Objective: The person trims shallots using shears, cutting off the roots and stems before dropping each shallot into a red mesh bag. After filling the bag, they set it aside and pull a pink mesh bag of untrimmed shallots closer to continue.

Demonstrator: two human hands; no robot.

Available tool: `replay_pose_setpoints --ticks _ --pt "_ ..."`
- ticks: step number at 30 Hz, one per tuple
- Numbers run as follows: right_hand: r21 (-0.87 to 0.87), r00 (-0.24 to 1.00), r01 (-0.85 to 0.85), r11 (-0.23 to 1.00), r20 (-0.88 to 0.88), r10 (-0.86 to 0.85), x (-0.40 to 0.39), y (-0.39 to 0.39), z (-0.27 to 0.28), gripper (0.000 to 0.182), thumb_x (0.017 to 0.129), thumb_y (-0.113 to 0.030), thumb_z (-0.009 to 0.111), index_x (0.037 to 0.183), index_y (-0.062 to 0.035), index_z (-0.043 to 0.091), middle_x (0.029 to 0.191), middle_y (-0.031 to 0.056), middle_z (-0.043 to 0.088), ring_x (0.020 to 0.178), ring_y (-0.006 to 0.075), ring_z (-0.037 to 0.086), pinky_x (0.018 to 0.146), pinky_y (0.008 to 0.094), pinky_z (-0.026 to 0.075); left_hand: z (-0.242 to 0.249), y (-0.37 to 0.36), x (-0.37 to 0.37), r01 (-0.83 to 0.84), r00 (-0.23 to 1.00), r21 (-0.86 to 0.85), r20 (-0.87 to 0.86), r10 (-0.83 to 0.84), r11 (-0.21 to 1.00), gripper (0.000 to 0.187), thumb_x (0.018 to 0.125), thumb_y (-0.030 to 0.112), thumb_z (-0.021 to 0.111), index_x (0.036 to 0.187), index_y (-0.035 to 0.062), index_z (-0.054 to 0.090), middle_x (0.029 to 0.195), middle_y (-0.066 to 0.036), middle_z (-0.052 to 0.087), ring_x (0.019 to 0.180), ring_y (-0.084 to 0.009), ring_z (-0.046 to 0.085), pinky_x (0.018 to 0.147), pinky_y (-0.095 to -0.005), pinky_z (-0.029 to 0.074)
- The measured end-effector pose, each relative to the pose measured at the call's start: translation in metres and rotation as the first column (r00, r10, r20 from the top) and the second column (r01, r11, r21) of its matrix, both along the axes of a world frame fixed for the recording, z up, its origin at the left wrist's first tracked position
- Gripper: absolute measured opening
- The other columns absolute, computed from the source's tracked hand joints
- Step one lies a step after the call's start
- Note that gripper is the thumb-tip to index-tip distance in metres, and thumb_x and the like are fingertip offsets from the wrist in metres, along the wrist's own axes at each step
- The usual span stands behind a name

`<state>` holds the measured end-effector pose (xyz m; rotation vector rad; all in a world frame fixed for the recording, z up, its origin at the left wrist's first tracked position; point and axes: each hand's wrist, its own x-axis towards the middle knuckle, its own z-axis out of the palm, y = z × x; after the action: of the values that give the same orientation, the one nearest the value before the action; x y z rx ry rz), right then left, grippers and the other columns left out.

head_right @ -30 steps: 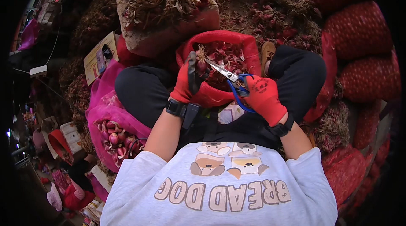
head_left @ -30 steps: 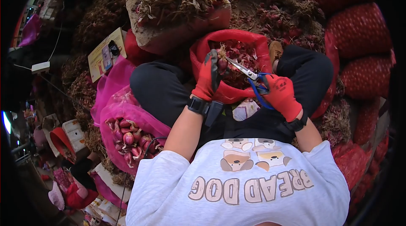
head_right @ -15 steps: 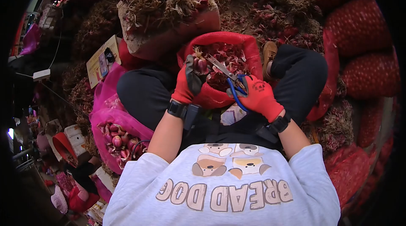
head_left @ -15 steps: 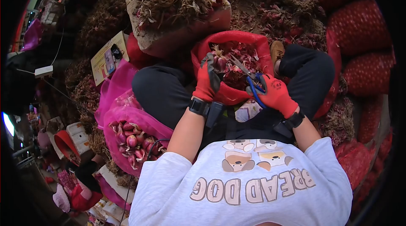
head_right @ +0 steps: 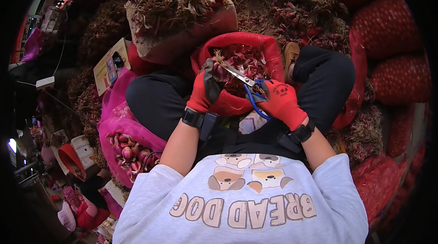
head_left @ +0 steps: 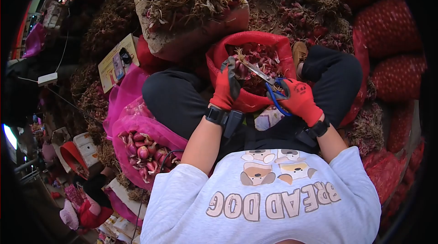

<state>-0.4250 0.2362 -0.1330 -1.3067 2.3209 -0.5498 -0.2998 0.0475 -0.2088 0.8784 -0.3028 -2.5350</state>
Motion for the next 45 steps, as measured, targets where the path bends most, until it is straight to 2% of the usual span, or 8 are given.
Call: replay_pose_setpoints --ticks 8,14,17,20,23,36,39,45 --pt "0.052 0.993 0.024 0.998 0.117 -0.03 0.002 -0.001 0.002 0.045 0.075 -0.053 0.066 0.091 -0.011 0.063 0.08 0.0123 0.063 0.077 0.0326 0.062 0.067 0.0408 0.048 -0.002 0.004 0.0 0.021 1.0 -0.107 0.01 -0.02 0.994 0.014 0.095 0.023 0.053 0.105 0.012 0.055 0.096 0.003 0.055 0.09 -0.007 0.056 0.081 -0.0214 0.051" --pt "0.128 0.99 -0.035 0.991 -0.132 0.052 0.003 0.006 -0.017 0.04 0.074 -0.047 0.068 0.083 -0.0089 0.063 0.075 0.0128 0.063 0.075 0.031 0.063 0.067 0.0408 0.049 0.004 0.009 0.005 0.079 0.997 -0.154 0.021 -0.076 0.985 0.014 0.095 0.019 0.052 0.107 0.013 0.053 0.1 0.003 0.053 0.093 -0.0087 0.055 0.087 -0.0283 0.05" --pt "0.14 1.0 -0.018 0.99 0.028 0.014 0.002 0.006 -0.018 0.037 0.075 -0.044 0.068 0.085 -0.0086 0.065 0.075 0.0127 0.065 0.075 0.0295 0.064 0.067 0.0387 0.049 0.017 0.008 0.005 0.141 0.99 -0.214 0.054 -0.132 0.967 0.016 0.094 0.02 0.053 0.109 0.0142 0.054 0.099 0.003 0.053 0.092 -0.0103 0.056 0.089 -0.0353 0.05" --pt "0.008 0.823 0.079 0.997 0.563 -0.07 0.002 0.004 -0.001 0.025 0.079 -0.03 0.07 0.08 -0.0054 0.067 0.064 0.009 0.062 0.058 0.0166 0.061 0.056 0.0315 0.045 0.013 0.007 0.005 0.143 0.989 -0.181 0.057 -0.135 0.973 0.017 0.094 0.021 0.054 0.11 0.0154 0.053 0.099 0.003 0.053 0.091 -0.0115 0.056 0.089 -0.0409 0.049" --pt "0.18 0.76 0.06 0.982 0.629 -0.162 -0.001 0.001 -0.005 0.034 0.077 -0.039 0.068 0.092 -0.0086 0.069 0.078 0.0138 0.067 0.075 0.0276 0.064 0.066 0.0355 0.048 0.016 0.007 0.005 0.108 0.993 -0.143 0.054 -0.101 0.984 0.018 0.093 0.023 0.056 0.109 0.0155 0.053 0.098 0.003 0.054 0.089 -0.012 0.057 0.089 -0.0425 0.049" --pt "0.054 0.98 0.003 0.999 0.198 -0.014 0.008 -0.009 0.006 0.044 0.078 -0.054 0.063 0.09 -0.0111 0.065 0.084 0.0103 0.066 0.08 0.0306 0.063 0.068 0.0399 0.048 -0.007 0.005 0.003 -0.013 0.995 -0.179 0.097 0.031 0.984 0.022 0.09 0.029 0.06 0.107 0.0157 0.056 0.096 0.003 0.056 0.088 -0.0119 0.058 0.087 -0.0396 0.049" --pt "0.008 0.978 0.021 1.0 0.206 -0.022 0.009 -0.01 0.003 0.044 0.078 -0.054 0.063 0.089 -0.0105 0.065 0.084 0.0103 0.066 0.08 0.0306 0.063 0.068 0.0402 0.048 -0.014 0.002 0.006 0.033 0.953 -0.285 -0.281 -0.116 0.958 0.02 0.091 0.026 0.06 0.107 0.0152 0.056 0.096 0.003 0.056 0.089 -0.0097 0.057 0.085 -0.0372 0.05" --pt "0.006 0.961 0.057 0.998 0.272 -0.057 0.01 -0.011 0.007 0.042 0.077 -0.051 0.064 0.086 -0.0105 0.066 0.079 0.0113 0.066 0.077 0.0308 0.063 0.066 0.0403 0.048 0.002 0.009 -0.002 -0.027 0.999 -0.241 -0.03 0.02 0.97 0.017 0.092 0.016 0.058 0.106 0.0082 0.055 0.096 0.001 0.056 0.088 -0.0095 0.057 0.082 -0.0256 0.05"
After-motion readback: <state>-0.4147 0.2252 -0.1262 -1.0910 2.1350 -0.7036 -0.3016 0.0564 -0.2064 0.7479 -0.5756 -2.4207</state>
